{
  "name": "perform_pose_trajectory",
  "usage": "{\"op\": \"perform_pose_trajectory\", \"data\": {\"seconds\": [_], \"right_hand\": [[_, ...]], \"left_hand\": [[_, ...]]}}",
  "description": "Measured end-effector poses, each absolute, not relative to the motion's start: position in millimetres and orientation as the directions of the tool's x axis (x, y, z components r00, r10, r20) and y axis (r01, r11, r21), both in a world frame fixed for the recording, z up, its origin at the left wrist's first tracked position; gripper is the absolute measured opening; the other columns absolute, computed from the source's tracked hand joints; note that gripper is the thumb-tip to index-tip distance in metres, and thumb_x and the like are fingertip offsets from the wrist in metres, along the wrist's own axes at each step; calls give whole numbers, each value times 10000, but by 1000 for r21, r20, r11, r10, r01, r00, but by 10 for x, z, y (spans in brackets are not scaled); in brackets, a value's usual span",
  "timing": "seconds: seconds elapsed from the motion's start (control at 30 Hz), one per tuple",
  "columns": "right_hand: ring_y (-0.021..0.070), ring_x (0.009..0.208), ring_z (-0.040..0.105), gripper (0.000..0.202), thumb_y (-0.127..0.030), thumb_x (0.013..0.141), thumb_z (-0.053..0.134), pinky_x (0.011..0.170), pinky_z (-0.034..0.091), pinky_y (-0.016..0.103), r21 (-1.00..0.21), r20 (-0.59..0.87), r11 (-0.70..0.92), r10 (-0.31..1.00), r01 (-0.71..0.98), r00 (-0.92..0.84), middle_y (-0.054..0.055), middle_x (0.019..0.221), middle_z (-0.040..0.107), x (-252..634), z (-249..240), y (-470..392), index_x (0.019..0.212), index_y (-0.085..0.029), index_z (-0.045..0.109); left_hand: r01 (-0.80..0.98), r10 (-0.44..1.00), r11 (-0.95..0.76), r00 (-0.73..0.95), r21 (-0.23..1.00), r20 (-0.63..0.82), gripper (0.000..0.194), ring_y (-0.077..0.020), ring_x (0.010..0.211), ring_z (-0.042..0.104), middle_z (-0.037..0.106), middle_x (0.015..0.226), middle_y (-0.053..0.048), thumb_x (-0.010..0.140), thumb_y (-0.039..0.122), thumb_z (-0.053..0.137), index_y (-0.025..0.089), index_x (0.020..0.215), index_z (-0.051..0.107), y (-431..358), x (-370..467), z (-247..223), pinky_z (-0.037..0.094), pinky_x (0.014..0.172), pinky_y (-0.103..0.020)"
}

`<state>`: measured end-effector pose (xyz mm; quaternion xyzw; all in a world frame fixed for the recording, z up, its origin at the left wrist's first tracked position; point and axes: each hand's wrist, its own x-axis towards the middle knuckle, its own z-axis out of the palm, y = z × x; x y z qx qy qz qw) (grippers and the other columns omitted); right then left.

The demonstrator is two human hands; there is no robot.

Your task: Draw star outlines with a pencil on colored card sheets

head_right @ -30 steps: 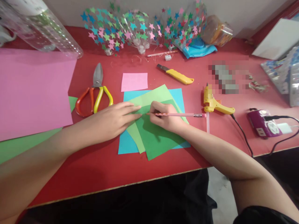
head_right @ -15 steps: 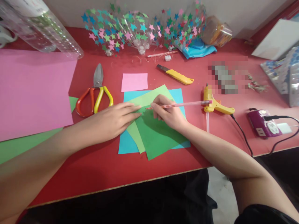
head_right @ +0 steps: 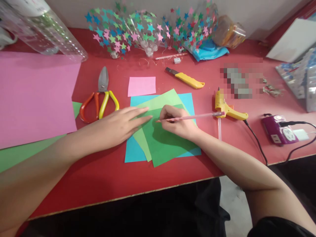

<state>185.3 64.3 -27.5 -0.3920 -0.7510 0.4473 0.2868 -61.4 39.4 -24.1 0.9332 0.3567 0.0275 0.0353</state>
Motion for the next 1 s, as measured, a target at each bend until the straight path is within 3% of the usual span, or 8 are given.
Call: {"op": "perform_pose_trajectory", "data": {"seconds": [0.4,1.0], "right_hand": [[66,509,435,106,-91,721,528,473,320,201,-883,95,332,818,332,-568,-48,577,519,1856,-307,648,657,-175,521],[74,515,475,120,-88,749,544,501,350,207,-881,88,307,854,360,-512,-52,577,533,1842,-345,644,690,-185,506]], "left_hand": [[622,625,-779,780,85,29,383,-323,1307,484,534,1418,-165,976,129,434,117,1332,574,406,-603,-231,474,1035,-507],[621,626,-779,779,88,37,397,-308,1299,501,539,1417,-169,944,83,442,111,1315,582,389,-576,-194,460,1053,-493]]}}
